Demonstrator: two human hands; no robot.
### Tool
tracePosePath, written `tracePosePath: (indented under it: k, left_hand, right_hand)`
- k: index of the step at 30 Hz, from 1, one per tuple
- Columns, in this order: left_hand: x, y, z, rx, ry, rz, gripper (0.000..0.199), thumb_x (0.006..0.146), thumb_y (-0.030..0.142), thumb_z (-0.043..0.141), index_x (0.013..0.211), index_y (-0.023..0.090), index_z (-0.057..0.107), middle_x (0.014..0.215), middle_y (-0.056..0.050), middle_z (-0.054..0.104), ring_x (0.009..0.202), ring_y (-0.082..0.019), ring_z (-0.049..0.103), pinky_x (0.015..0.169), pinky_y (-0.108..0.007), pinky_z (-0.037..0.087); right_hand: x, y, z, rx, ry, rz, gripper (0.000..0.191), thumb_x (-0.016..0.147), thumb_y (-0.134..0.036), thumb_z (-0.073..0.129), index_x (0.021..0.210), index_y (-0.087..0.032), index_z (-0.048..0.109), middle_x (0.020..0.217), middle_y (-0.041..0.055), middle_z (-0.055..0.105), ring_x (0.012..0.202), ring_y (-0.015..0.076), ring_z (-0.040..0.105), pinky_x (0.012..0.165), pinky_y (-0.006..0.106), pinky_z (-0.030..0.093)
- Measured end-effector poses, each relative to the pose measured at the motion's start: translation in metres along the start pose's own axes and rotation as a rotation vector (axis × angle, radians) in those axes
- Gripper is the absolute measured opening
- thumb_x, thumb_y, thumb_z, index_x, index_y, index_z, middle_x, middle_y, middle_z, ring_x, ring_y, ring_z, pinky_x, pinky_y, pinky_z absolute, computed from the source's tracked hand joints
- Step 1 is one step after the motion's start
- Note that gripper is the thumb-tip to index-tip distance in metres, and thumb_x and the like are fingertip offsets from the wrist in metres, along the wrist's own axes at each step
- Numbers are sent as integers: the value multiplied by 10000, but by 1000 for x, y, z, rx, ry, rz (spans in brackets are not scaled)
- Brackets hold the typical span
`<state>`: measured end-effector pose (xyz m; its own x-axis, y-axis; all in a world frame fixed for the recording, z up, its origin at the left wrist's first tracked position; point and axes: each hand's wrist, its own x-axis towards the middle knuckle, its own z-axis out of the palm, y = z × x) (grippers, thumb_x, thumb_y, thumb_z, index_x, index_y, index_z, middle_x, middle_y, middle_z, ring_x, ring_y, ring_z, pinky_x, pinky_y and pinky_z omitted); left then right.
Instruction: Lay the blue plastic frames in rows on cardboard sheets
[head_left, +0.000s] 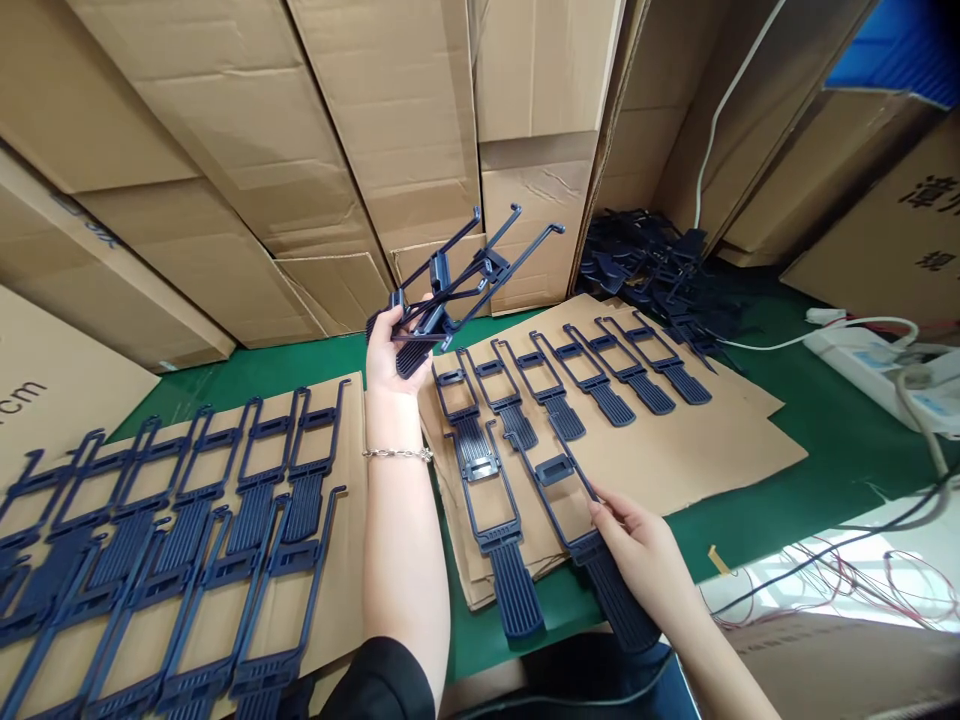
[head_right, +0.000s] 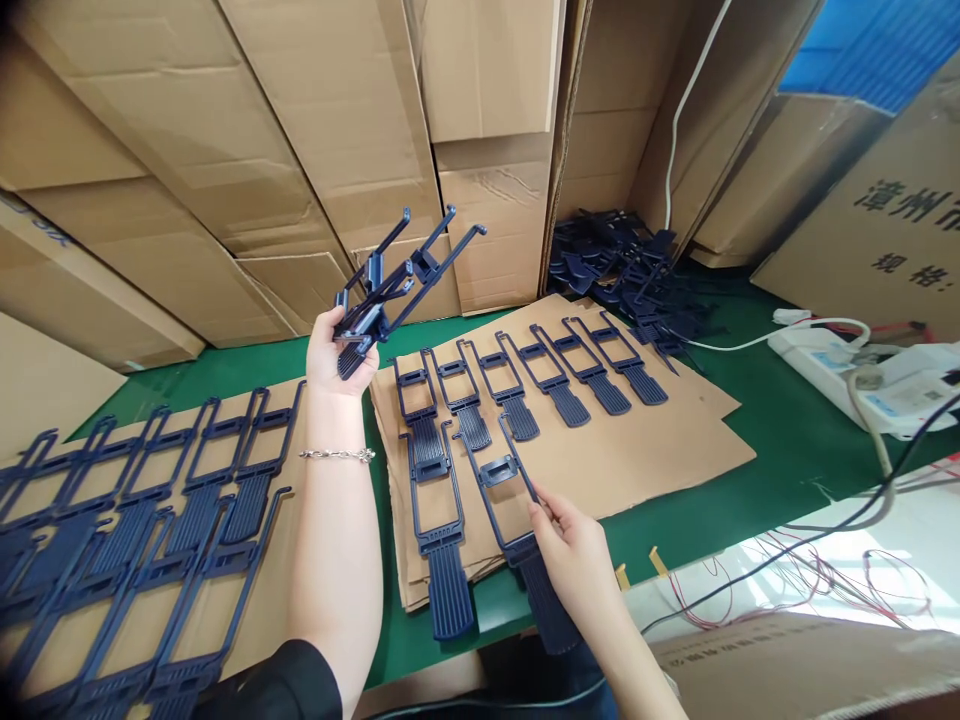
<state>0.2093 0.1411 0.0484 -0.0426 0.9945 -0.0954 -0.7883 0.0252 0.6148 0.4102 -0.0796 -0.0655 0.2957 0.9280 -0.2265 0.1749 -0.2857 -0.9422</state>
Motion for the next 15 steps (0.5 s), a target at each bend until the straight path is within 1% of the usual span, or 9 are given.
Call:
tracePosePath:
  k: [3,6,8,10,12,13,15]
  left_hand:
    - [0,1,-1,16,3,1,337,875,165,361,592,134,542,631,-56,662,652,-133,655,641,-192,550]
    - [1,3,-3,25,4,17,330,876,172,357,612,132,550,644,-53,662,670,-137,660,664,-199,552]
    - [2,4,-4,24,2,34,322,876,173,361,619,133,551,661,-54,664,690,-144,664,683,-211,552]
    - [3,4,-5,8,1,46,325,878,169,359,616,133,547,657,-53,663,690,-142,664,693,-212,551]
    - [3,4,-5,-18,0,45,341,883,167,349,604,130,542,636,-53,659,665,-134,662,685,-202,549]
    - [3,3,-5,-28,0,43,350,886,169,344,600,128,541,625,-54,657,652,-131,660,676,-195,548]
    - [3,3,-5,-30,5,31,355,888,175,343,601,126,547,619,-57,658,636,-128,657,660,-184,546]
  right_hand:
    - [0,1,5,-44,36,-9,498,774,-466,478,1109,-130,629,1095,102,640,1054,235,583,900,324,468]
    - [-1,3,6,-107,60,-30,467,787,-458,465,1076,-141,651,1076,101,649,1020,235,600,862,316,483]
    - [-2,4,5,-149,58,-47,459,798,-448,456,1086,-149,649,1012,97,673,953,229,626,808,304,498]
    - [-4,4,5,-188,48,-49,479,814,-435,438,1151,-144,613,894,85,697,875,218,643,752,289,506]
    - [-5,2,6,-224,36,-49,504,829,-422,414,1214,-134,565,835,75,697,840,208,645,721,273,503]
    - [-6,1,7,-244,30,-55,505,835,-416,405,1225,-133,555,853,76,696,840,205,644,721,269,499]
    - [-7,-4,8,-288,10,-76,486,846,-402,386,1223,-146,556,951,82,685,878,204,638,748,270,489]
